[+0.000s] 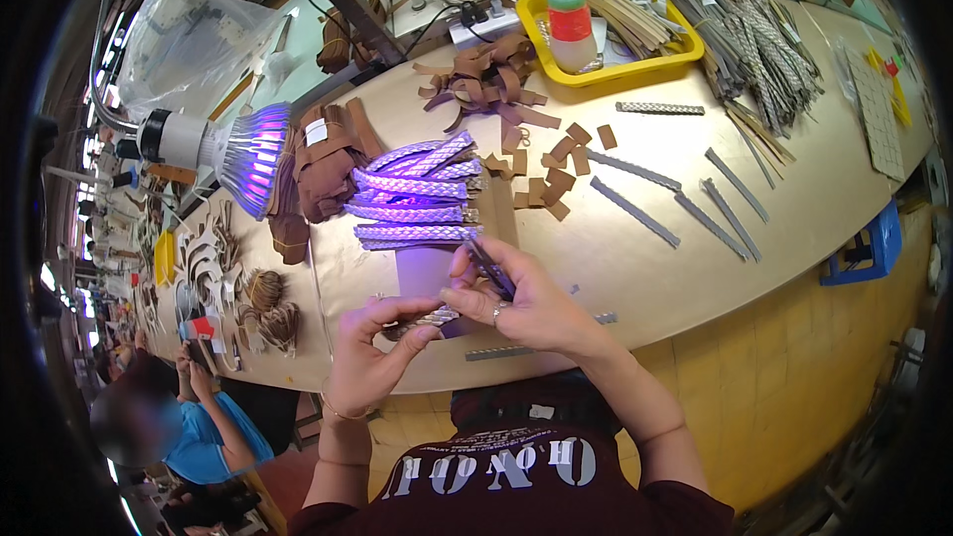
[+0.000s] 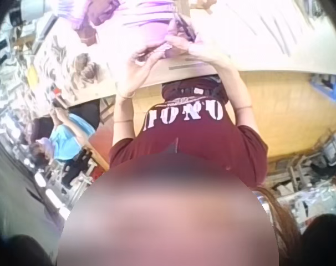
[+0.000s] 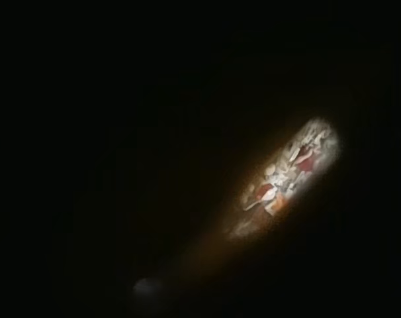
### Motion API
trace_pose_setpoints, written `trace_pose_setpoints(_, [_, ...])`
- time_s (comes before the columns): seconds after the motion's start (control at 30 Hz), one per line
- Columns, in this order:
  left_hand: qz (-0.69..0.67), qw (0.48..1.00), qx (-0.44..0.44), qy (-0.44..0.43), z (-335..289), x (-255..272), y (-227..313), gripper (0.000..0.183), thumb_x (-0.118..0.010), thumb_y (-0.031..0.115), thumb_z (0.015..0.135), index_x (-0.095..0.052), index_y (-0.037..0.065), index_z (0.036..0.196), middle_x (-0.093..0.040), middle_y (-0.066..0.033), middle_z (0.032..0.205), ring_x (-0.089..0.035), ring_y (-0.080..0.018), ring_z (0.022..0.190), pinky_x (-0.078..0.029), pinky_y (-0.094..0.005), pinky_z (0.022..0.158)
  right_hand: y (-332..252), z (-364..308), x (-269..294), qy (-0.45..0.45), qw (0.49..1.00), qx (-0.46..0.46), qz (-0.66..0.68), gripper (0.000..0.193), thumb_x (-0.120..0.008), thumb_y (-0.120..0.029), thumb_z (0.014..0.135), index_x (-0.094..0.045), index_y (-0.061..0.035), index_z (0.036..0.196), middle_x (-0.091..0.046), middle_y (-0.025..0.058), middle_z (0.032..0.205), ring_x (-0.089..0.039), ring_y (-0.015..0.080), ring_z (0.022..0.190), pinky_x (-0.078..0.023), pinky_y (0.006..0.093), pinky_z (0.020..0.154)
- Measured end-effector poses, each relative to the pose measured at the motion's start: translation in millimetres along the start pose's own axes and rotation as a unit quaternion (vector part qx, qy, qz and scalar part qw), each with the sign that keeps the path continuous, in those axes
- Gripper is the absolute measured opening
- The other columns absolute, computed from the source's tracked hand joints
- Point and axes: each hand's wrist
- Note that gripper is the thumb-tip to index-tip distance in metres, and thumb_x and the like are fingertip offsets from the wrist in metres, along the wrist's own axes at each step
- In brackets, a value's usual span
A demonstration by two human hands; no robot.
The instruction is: The person repeatedly picks up small brown cardboard pieces and silver braided strips, then uses pliers to attach the cardboard to the braided strips. The person works at a table with a UV lamp, stacking the finished pieces. Another person is visible working at a nearby station.
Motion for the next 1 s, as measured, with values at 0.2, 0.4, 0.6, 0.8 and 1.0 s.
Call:
trace_pose_setpoints(0.2, [-0.330, 0.936, 0.121, -0.002, -4.4, 5.4, -1.3, 0.041, -0.062, 0.004, 0.091, -0.051, 0.001, 0.131, -0.069, -0.0085, 0.090, -0.065, -0.0115, 0.079, -0.052, -0.0242, 0.073, 1.6, 1.3, -9.4, 0.019, 0.999, 0.027, 0.043, 0.027, -0.068, -0.014, 0.090, -0.048, -0.0093, 0.108, -0.054, -0.0023, 0.083, -0.050, 0.0047, 0.070, -0.041, 0.0200, 0.061])
trace_pose_setpoints(0.4, [-0.276, 0.958, 0.076, 0.033, -7.6, 0.5, 1.1, 0.037, -0.062, 0.002, 0.091, -0.049, -0.003, 0.125, -0.068, -0.0119, 0.087, -0.065, -0.0143, 0.076, -0.053, -0.0250, 0.069, 6.9, -3.6, -23.9, 0.052, 0.985, -0.004, 0.163, 0.026, -0.065, -0.010, 0.092, -0.043, -0.0086, 0.107, -0.054, -0.0013, 0.082, -0.052, 0.0048, 0.073, -0.043, 0.0207, 0.066])
trace_pose_setpoints(0.6, [-0.388, 0.917, 0.047, 0.079, -14.5, -7.5, -2.1, 0.035, -0.063, 0.004, 0.090, -0.048, -0.003, 0.121, -0.068, -0.0142, 0.084, -0.064, -0.0143, 0.068, -0.052, -0.0236, 0.062, 9.5, -5.8, -36.7, 0.085, 0.992, 0.069, 0.060, 0.030, -0.065, 0.001, 0.088, -0.039, -0.0081, 0.100, -0.054, 0.0027, 0.089, -0.056, 0.0057, 0.076, -0.047, 0.0207, 0.067])
trace_pose_setpoints(0.8, [-0.366, 0.924, 0.102, 0.045, -13.1, 3.3, -10.2, 0.036, -0.060, 0.003, 0.092, -0.047, -0.001, 0.126, -0.069, -0.0120, 0.088, -0.060, -0.0084, 0.068, -0.049, -0.0204, 0.060, -3.1, -7.6, -32.9, 0.119, 0.990, 0.070, 0.037, 0.036, -0.067, 0.001, 0.086, -0.035, -0.0097, 0.097, -0.055, 0.0064, 0.089, -0.057, 0.0076, 0.076, -0.048, 0.0202, 0.065])
trace_pose_setpoints(1.0, [-0.341, 0.930, 0.132, 0.037, -13.6, 3.9, -5.6, 0.042, -0.062, 0.004, 0.092, -0.048, 0.001, 0.132, -0.069, -0.0084, 0.089, -0.057, -0.0060, 0.067, -0.048, -0.0194, 0.059, -10.8, -8.5, -28.8, 0.092, 0.993, 0.071, 0.029, 0.033, -0.064, 0.001, 0.089, -0.035, -0.0070, 0.101, -0.053, 0.0055, 0.092, -0.061, 0.0081, 0.078, -0.054, 0.0223, 0.071])
Point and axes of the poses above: each hand's wrist, its own z-axis towards the middle knuckle, its own x-axis out of the back of the hand, y = z × x
